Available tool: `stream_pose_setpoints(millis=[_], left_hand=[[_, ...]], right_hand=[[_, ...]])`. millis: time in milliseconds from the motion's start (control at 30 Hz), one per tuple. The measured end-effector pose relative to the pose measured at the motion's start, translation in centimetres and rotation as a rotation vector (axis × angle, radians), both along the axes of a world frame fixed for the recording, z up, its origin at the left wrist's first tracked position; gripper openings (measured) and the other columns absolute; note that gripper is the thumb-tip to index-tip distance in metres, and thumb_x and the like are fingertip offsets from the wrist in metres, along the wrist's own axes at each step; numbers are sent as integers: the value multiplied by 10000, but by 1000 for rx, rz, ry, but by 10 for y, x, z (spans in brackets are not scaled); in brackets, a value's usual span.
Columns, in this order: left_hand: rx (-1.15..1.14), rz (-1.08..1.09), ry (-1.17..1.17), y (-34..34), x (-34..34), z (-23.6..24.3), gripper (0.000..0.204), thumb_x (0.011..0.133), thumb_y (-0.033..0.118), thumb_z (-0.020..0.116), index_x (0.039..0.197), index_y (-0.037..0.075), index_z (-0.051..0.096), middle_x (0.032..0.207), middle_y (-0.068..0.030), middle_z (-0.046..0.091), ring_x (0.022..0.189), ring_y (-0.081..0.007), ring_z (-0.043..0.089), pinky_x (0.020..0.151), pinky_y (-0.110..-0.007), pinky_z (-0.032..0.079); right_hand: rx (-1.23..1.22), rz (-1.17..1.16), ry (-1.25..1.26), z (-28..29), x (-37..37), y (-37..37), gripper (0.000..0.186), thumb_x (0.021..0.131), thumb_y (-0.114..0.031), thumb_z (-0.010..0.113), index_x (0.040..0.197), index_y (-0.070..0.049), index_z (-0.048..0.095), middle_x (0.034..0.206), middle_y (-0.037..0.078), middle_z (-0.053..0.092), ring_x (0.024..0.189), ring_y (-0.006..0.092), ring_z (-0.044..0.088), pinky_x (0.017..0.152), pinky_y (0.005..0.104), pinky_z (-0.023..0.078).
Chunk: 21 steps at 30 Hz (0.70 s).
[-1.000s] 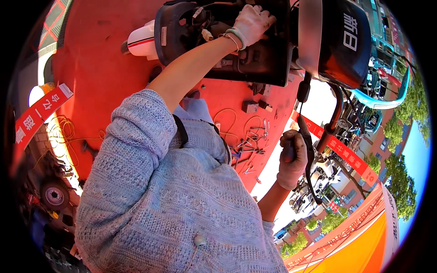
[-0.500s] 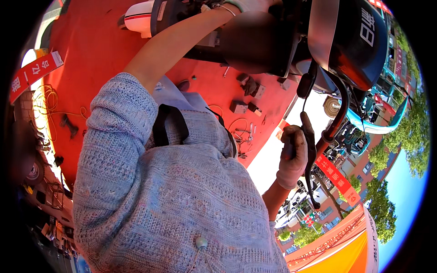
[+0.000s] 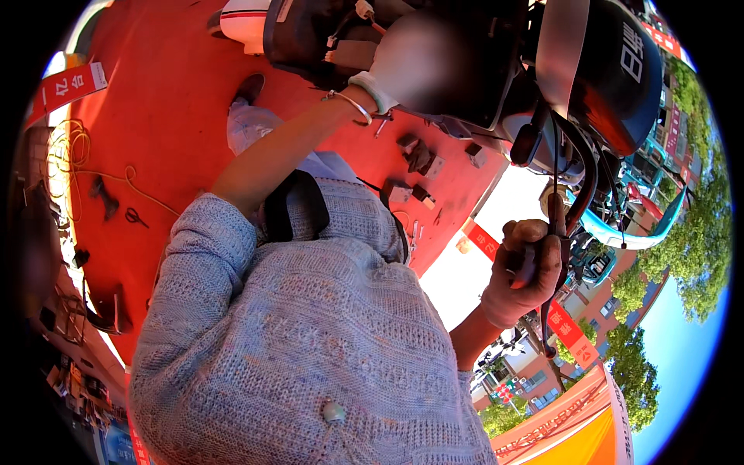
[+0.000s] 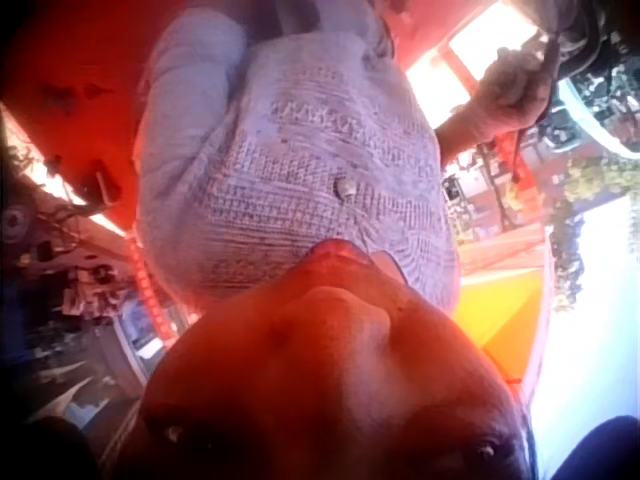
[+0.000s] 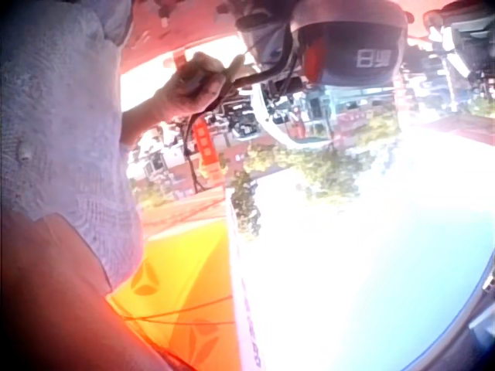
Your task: The person repairs a scooter's electrical system in a workshop. They use a screwdriver to remove a rear panel, then manipulate wires and components within the seat compartment using pliers and their hands.
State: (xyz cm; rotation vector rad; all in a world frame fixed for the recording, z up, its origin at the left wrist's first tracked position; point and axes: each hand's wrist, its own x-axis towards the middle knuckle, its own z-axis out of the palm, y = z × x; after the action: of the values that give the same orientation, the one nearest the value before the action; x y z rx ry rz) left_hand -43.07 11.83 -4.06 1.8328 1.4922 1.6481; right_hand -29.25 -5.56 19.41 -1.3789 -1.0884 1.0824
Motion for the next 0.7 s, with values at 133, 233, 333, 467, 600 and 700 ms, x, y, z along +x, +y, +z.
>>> stream_pose_setpoints(millis=[133, 233, 333, 467, 600, 700], left_hand=[[123, 20, 477, -55, 3, 29, 236, 822, 151, 580, 1030, 56, 640, 1085, -103, 611, 1028, -241, 564, 867, -407, 473], [-145, -185, -61, -42, 27, 39, 249, 870, 232, 543, 1022, 57, 634, 1052, -95, 616, 946, -234, 601, 827, -379, 503], [132, 200, 520, -20, 22, 37, 228, 862, 247, 544, 980, 70, 623, 953, -96, 619, 863, -264, 611, 754, -378, 515], [-117, 173, -386, 17, -4, 49, 124, 789, 105, 561, 904, 91, 604, 846, -120, 582, 803, -325, 571, 717, -414, 478], [-163, 29, -252, 28, -11, 31, 123, 795, 99, 553, 903, 92, 611, 842, -111, 587, 815, -312, 589, 702, -416, 492], [-156, 35, -238, 32, 9, 35, 134, 794, 112, 562, 916, 96, 614, 831, -114, 592, 804, -306, 593, 701, -417, 493]], right_hand=[[42, -232, -574, -3, -40, 18, 472, 945, -217, 371, 1279, 111, 432, 813, 86, 558, 645, 96, 448, 593, 219, 368], [49, -205, -605, -5, -44, 20, 466, 949, -203, 363, 1288, 111, 422, 818, 93, 552, 674, 100, 460, 612, 220, 383], [27, -95, -522, -3, -39, 13, 395, 933, -136, 412, 1263, 78, 437, 928, 116, 560, 717, 122, 491, 629, 232, 419], [38, 48, -398, -10, -18, 6, 300, 933, -15, 449, 1217, 83, 470, 1166, 151, 548, 815, 121, 522, 668, 226, 458], [80, 71, -735, -25, -16, 5, 361, 935, 20, 428, 1288, 92, 436, 992, 96, 569, 817, 111, 508, 664, 221, 436], [82, 87, -693, -26, -19, 4, 364, 931, 37, 433, 1294, 72, 441, 971, 84, 569, 812, 115, 511, 658, 217, 439]])
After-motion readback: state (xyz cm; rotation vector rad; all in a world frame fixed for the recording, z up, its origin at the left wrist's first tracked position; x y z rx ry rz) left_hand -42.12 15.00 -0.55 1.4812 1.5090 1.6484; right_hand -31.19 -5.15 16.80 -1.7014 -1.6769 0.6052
